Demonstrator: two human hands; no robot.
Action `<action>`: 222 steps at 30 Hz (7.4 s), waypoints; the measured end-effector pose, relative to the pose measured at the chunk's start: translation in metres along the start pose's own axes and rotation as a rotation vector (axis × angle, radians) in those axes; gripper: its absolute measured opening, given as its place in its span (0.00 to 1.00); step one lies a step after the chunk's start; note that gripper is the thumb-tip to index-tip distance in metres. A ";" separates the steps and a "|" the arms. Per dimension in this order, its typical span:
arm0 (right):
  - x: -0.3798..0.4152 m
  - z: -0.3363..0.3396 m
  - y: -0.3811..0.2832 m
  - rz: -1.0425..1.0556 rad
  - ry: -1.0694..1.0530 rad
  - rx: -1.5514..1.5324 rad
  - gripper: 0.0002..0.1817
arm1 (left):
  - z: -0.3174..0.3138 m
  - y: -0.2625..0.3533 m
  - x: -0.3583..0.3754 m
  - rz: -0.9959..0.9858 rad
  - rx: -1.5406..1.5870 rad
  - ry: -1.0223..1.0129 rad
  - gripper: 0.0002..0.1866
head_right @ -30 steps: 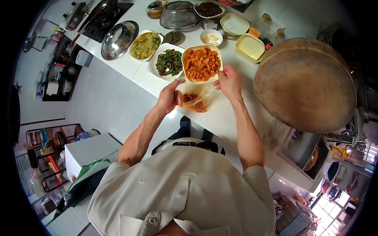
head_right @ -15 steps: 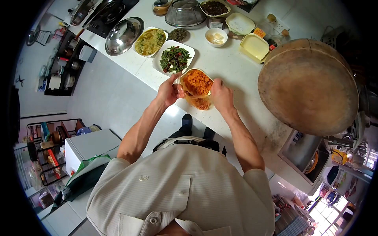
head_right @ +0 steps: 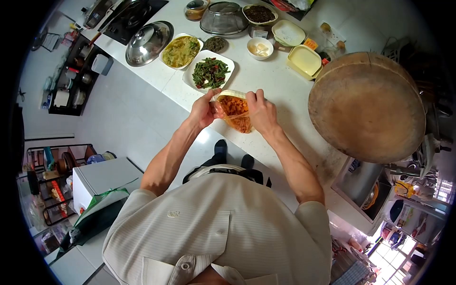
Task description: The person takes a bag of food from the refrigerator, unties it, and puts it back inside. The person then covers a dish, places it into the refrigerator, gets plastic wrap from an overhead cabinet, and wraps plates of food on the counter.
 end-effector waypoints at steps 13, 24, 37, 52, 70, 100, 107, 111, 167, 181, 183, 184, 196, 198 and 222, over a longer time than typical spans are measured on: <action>0.007 0.007 -0.001 0.056 0.161 -0.102 0.07 | 0.013 -0.006 -0.006 -0.001 0.075 -0.032 0.25; 0.028 0.003 0.009 -0.203 0.285 -0.176 0.07 | 0.009 -0.006 -0.015 0.039 0.017 -0.029 0.24; 0.201 -0.005 0.012 -1.225 0.551 -1.272 0.10 | 0.002 -0.009 -0.015 0.115 -0.080 -0.039 0.19; 0.510 0.131 0.132 -1.159 1.630 -1.092 0.08 | -0.024 -0.028 -0.018 0.030 -0.206 -0.157 0.20; 0.267 0.080 0.069 -1.155 0.490 -1.003 0.11 | -0.035 -0.022 0.004 -0.041 -0.332 0.039 0.23; 0.017 0.077 0.033 -0.705 0.002 -0.881 0.09 | -0.025 0.053 0.034 -0.536 -1.283 0.179 0.14; 0.014 0.086 0.031 -0.852 0.184 -1.129 0.08 | -0.051 0.054 0.028 -0.747 -1.291 0.175 0.11; 0.019 0.061 0.032 -0.774 0.147 -1.335 0.09 | -0.073 0.051 0.029 -0.777 -1.407 0.067 0.12; -0.023 0.067 -0.013 -0.208 -0.424 -0.668 0.08 | -0.049 -0.021 -0.046 -0.032 -0.112 -0.504 0.07; -0.046 0.019 0.010 -0.437 -0.314 -0.665 0.10 | -0.054 -0.012 -0.039 0.099 -0.377 -0.626 0.07; -0.044 0.015 0.012 -0.469 -0.276 -0.713 0.10 | -0.057 -0.010 -0.033 0.076 -0.396 -0.619 0.09; -0.044 0.015 0.013 -0.484 -0.271 -0.712 0.11 | -0.057 -0.011 -0.033 0.077 -0.396 -0.619 0.09; -0.034 0.029 0.020 -0.731 -0.320 -0.899 0.10 | -0.066 -0.017 -0.045 -0.030 -0.458 -0.554 0.14; -0.028 0.027 0.030 -0.703 -0.327 -0.863 0.10 | -0.062 -0.013 -0.043 0.032 -0.353 -0.544 0.14; -0.002 0.001 0.040 -0.586 -0.311 -1.062 0.08 | -0.069 -0.005 -0.034 -0.003 -0.549 -0.342 0.17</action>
Point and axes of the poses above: each hand's wrist, its own x-axis away from the middle knuckle, its own z-axis out of the back of the hand, y = z × x, the point moved 2 cm from there along -x, towards the middle knuckle, and after that the axes turned 8 degrees about -x, right-handed, at the moved point
